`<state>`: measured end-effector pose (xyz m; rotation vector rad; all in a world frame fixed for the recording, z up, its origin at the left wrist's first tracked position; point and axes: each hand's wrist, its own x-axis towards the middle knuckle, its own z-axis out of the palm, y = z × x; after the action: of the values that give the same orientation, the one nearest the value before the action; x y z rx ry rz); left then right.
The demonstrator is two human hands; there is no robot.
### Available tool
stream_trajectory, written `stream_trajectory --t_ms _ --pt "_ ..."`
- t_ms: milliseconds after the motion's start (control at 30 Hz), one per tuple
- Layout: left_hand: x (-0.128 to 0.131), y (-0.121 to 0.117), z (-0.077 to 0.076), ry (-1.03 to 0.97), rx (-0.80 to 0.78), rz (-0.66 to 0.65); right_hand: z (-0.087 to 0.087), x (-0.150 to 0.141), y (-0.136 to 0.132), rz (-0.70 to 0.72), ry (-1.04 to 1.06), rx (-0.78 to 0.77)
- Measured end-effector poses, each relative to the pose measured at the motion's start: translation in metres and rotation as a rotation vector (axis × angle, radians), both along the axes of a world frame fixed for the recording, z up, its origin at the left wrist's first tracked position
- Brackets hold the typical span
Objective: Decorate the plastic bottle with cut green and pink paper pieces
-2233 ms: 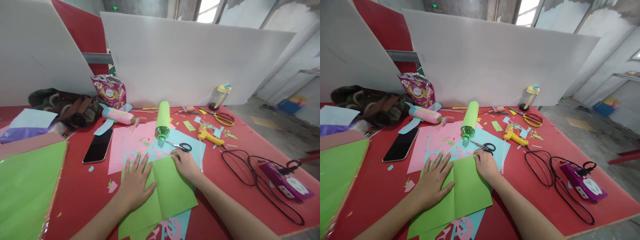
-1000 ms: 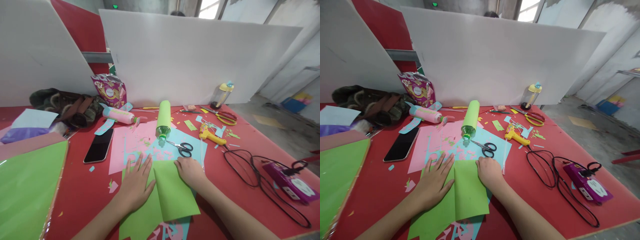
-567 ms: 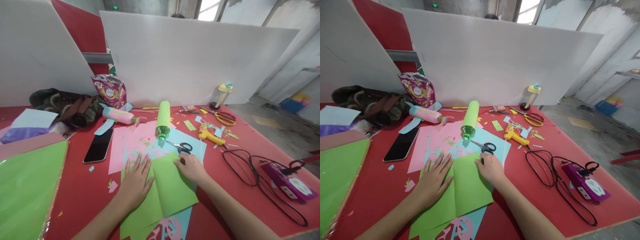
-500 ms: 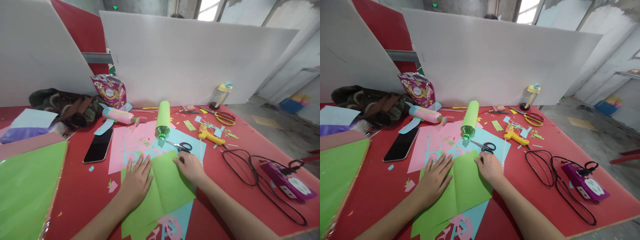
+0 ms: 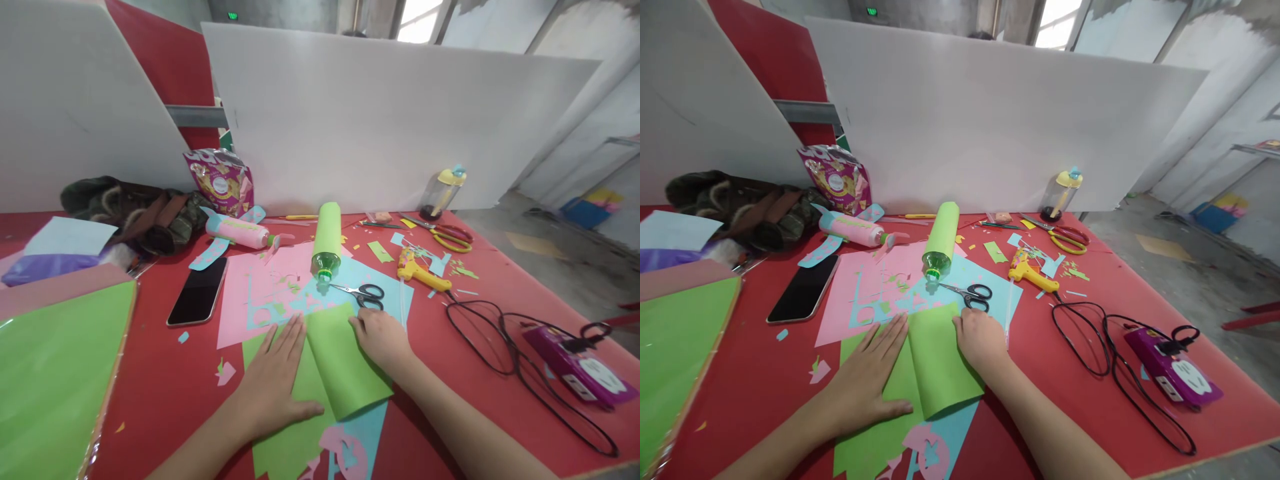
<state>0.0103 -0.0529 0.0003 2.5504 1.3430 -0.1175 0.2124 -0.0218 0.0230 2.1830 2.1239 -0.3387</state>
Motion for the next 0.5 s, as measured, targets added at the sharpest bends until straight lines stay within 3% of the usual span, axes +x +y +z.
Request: stream_trajectory --t_ms 500 --pt "0.0018 0.0003 0.0014 0.010 -0.006 0.004 0.0013 0.0063 0.0011 0.039 0.054 -0.065"
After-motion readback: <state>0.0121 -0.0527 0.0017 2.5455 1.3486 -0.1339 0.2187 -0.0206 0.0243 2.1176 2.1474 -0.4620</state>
